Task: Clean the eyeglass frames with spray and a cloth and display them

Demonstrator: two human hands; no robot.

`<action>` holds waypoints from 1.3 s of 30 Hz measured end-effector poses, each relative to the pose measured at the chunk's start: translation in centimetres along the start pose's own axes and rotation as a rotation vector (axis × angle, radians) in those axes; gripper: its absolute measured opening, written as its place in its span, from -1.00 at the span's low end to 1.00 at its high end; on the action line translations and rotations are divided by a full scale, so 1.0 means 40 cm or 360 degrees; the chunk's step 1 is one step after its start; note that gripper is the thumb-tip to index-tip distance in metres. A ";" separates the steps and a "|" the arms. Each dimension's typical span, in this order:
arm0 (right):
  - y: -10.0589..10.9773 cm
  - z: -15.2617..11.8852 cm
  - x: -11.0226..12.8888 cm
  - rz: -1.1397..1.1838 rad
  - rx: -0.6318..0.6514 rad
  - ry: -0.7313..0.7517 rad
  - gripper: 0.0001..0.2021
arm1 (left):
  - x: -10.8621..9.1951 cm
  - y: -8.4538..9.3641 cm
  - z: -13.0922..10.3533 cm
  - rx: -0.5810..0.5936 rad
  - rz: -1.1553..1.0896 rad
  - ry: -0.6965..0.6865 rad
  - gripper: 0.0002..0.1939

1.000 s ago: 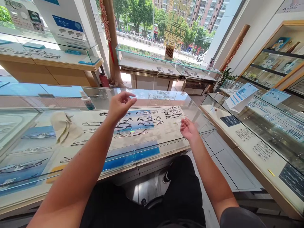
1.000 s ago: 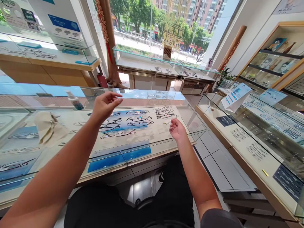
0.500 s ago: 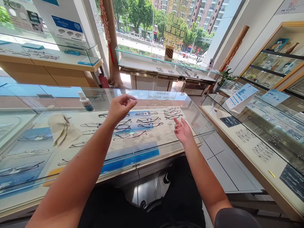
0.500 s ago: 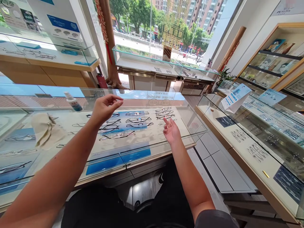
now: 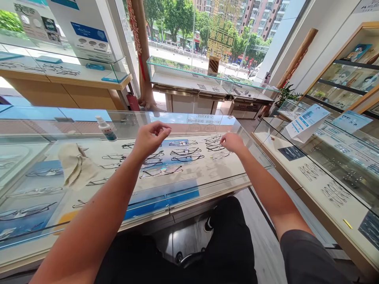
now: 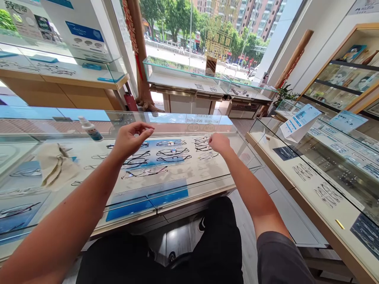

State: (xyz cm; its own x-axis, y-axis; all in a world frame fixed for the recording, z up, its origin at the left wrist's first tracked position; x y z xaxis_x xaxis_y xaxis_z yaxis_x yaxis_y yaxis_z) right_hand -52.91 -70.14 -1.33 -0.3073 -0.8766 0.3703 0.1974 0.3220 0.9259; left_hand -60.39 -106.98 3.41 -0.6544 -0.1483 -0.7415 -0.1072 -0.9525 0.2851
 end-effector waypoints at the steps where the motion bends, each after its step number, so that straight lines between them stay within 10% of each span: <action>1: -0.013 0.016 0.013 -0.0067 0.0042 0.0043 -0.80 | 0.002 0.000 0.000 0.0004 0.0007 0.0004 -0.73; 14: -0.077 0.026 0.058 -0.0487 0.0228 0.0193 -0.90 | 0.018 -0.006 -0.005 0.0066 0.0061 0.0078 -0.74; 23: 0.072 -0.040 0.102 -0.0313 0.0132 0.0262 -0.85 | 0.006 -0.006 -0.007 0.0054 0.0072 0.0082 -0.74; 31: 0.012 -0.097 0.312 0.1009 0.0223 0.0631 -0.94 | 0.068 -0.055 -0.016 0.0307 -0.0168 0.0409 -0.61; 39: -0.033 -0.097 0.501 0.0836 -0.0041 0.1110 -0.89 | 0.125 -0.115 -0.055 0.0410 -0.0965 0.0976 -0.61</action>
Point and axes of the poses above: each hand's wrist, its own z-axis towards the middle knuckle, its own y-axis out of the back of the hand, x = y × z, the point moved 10 cm from there along z, towards the middle knuckle, and after that the axes turned 4 degrees about -z, right-handed, at the moved point
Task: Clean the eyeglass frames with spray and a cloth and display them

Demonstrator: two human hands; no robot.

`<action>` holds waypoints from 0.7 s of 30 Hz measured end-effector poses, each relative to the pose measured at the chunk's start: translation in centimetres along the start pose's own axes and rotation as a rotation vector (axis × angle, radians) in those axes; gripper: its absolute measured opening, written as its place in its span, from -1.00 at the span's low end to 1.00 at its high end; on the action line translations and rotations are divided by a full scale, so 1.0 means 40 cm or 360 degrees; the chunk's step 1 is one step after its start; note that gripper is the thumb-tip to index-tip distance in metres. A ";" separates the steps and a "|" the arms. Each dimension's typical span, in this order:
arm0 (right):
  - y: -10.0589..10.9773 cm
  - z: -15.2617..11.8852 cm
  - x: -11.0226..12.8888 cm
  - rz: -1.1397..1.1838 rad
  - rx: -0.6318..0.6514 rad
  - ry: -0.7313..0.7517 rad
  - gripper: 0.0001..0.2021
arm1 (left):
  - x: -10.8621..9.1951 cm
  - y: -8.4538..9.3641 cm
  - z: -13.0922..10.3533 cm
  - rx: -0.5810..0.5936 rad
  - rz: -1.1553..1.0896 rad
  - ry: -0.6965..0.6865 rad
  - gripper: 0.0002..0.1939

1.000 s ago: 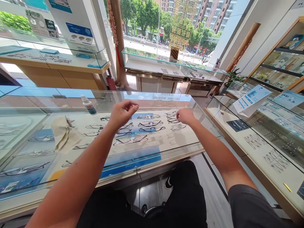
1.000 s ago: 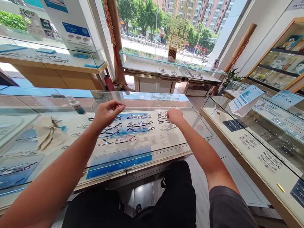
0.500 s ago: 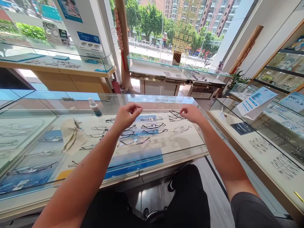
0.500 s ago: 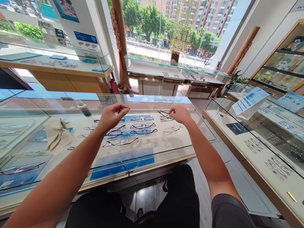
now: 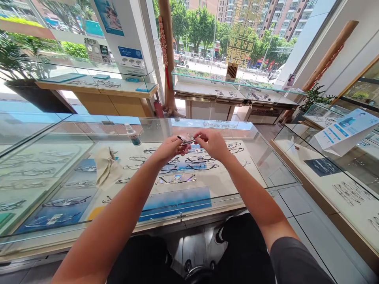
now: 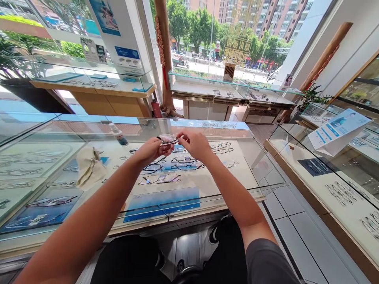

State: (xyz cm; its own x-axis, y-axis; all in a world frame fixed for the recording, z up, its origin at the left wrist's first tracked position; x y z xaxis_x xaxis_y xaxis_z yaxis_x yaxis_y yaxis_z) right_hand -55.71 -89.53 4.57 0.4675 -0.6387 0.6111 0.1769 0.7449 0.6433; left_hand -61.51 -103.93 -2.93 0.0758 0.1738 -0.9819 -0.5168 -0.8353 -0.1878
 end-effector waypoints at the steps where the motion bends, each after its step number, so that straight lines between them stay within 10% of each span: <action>1: -0.005 0.006 0.006 -0.0105 -0.0026 0.0059 -0.88 | 0.006 0.003 0.000 -0.0016 -0.0062 0.0053 -0.62; 12: -0.050 -0.036 0.006 -0.0201 -0.0180 0.0345 -0.80 | 0.031 -0.003 -0.019 0.0067 -0.0116 0.0182 -0.51; 21: -0.120 -0.033 -0.125 0.1188 -0.0133 -0.0492 -0.63 | -0.007 0.034 -0.024 -0.0142 0.0088 -0.0128 -0.55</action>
Point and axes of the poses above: each hand's wrist, its own z-axis towards the middle knuckle, its own y-axis out of the back of the hand, x = y × z, the point moved 10 cm from there along z, towards the middle knuckle, and after that the axes turned 4 degrees about -z, right-handed, at the moved point
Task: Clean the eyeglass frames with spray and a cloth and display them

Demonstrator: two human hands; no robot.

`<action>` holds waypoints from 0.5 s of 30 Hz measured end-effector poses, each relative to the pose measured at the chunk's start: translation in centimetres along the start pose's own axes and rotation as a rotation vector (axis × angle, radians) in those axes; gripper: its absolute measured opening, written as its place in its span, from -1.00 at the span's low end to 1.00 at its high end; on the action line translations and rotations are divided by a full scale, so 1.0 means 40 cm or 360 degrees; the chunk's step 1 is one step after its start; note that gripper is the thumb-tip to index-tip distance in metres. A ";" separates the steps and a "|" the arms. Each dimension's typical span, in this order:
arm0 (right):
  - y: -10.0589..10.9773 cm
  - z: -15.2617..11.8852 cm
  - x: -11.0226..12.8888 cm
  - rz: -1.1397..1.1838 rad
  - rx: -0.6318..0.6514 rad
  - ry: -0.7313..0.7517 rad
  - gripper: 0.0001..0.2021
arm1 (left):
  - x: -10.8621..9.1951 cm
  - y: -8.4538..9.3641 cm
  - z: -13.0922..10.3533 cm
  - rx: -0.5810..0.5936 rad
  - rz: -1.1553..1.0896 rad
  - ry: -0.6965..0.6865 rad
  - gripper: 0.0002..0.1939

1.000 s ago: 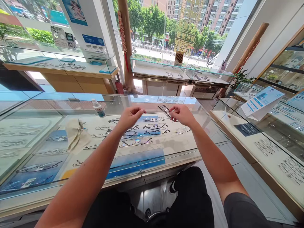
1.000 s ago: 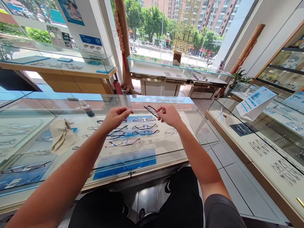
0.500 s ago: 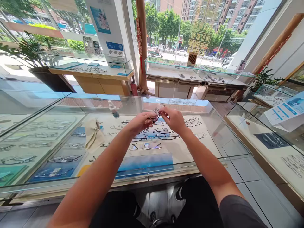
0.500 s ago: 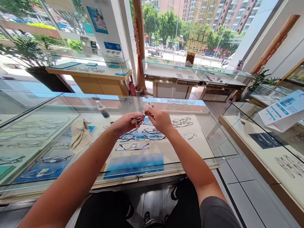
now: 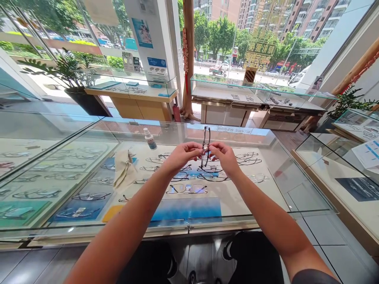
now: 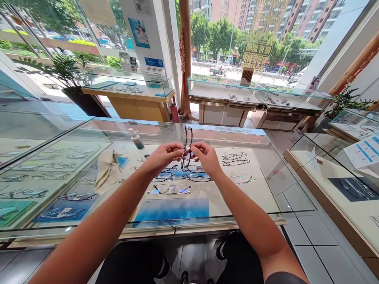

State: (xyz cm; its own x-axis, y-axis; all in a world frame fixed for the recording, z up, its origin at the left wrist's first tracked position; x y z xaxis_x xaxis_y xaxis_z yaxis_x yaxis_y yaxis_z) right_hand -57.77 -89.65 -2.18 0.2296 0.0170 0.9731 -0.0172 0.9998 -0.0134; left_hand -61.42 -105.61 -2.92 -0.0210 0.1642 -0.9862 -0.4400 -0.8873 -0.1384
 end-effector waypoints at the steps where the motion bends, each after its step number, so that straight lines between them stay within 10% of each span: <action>1: -0.004 0.003 -0.007 0.0046 0.0024 -0.0035 -0.63 | -0.007 0.000 -0.001 0.0003 0.0045 -0.0034 -0.56; 15: 0.008 0.013 -0.012 0.0446 0.0210 -0.0277 -0.70 | -0.033 0.066 0.000 -0.0286 0.0084 -0.0039 -0.59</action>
Point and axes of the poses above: each hand's wrist, its own z-axis towards the middle knuckle, its own y-axis out of the back of the hand, x = y × z, the point moved 10 cm from there along z, towards the middle knuckle, and after that the axes turned 4 degrees about -z, right-handed, at the moved point
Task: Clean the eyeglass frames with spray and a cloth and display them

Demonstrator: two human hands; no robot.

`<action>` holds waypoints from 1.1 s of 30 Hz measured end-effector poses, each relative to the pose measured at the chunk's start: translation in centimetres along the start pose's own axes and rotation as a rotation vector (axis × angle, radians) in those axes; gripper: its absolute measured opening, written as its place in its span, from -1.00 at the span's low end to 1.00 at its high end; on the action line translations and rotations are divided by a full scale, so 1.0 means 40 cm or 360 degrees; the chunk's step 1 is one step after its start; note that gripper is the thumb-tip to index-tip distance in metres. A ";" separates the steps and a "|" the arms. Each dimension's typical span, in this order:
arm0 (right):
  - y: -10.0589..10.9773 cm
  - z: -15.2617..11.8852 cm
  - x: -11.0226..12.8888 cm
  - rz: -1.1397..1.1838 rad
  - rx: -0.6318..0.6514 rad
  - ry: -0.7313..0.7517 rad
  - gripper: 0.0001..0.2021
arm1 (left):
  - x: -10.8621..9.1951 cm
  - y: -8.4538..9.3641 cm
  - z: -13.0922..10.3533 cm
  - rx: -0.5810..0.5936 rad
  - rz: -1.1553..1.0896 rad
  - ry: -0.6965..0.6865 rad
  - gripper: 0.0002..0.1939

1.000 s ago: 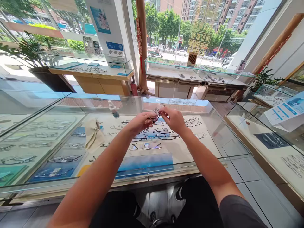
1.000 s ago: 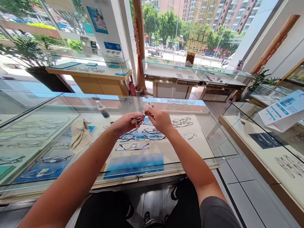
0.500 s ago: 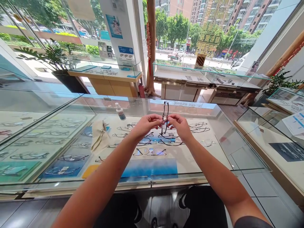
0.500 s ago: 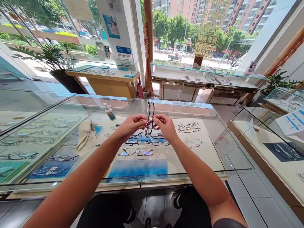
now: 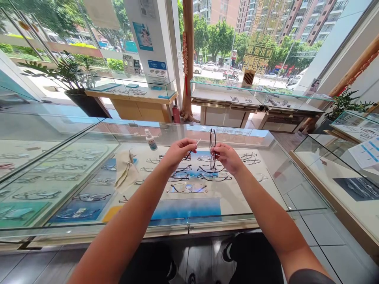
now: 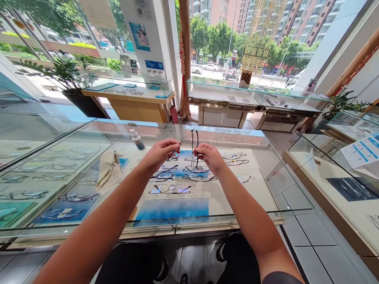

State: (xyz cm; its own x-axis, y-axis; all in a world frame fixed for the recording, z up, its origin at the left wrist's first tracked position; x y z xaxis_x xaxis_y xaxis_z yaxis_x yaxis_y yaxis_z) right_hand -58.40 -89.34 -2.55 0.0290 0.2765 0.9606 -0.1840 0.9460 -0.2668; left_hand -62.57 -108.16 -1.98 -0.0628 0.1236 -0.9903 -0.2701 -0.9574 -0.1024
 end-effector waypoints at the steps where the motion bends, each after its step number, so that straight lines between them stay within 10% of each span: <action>1: 0.004 0.001 0.001 -0.0007 0.0014 -0.0012 -0.70 | 0.001 0.015 0.004 -0.0057 -0.0046 0.0020 -0.56; 9: 0.010 0.004 -0.007 -0.0109 0.0048 -0.0076 -0.69 | 0.010 0.111 0.019 -0.0488 -0.0505 0.0063 -0.41; 16: 0.006 -0.001 0.011 0.0046 -0.0001 0.0010 -0.63 | 0.035 0.020 0.003 -0.0212 -0.0448 0.0247 -0.40; 22: -0.020 -0.006 -0.005 0.0042 0.0084 -0.0028 -0.60 | 0.000 -0.081 -0.018 0.0198 -0.0082 -0.0054 -0.48; 33: 0.007 -0.014 0.029 0.0185 -0.0046 0.0112 -0.61 | -0.005 -0.041 -0.007 -0.0005 -0.0128 -0.0088 -0.62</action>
State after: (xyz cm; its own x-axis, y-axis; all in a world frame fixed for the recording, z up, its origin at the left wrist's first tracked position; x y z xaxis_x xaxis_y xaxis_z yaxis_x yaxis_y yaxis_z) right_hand -57.86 -88.66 -1.54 0.0783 0.3946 0.9155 -0.1619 0.9112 -0.3789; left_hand -61.83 -106.69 -1.64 -0.0938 0.2140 -0.9723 -0.2735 -0.9446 -0.1815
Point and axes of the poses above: each hand's wrist, its own z-axis towards the middle knuckle, its own y-axis out of the back of the hand, x = y × z, the point moved 10 cm from there along z, towards the middle knuckle, and after that the axes turned 4 degrees about -z, right-handed, at the moved point
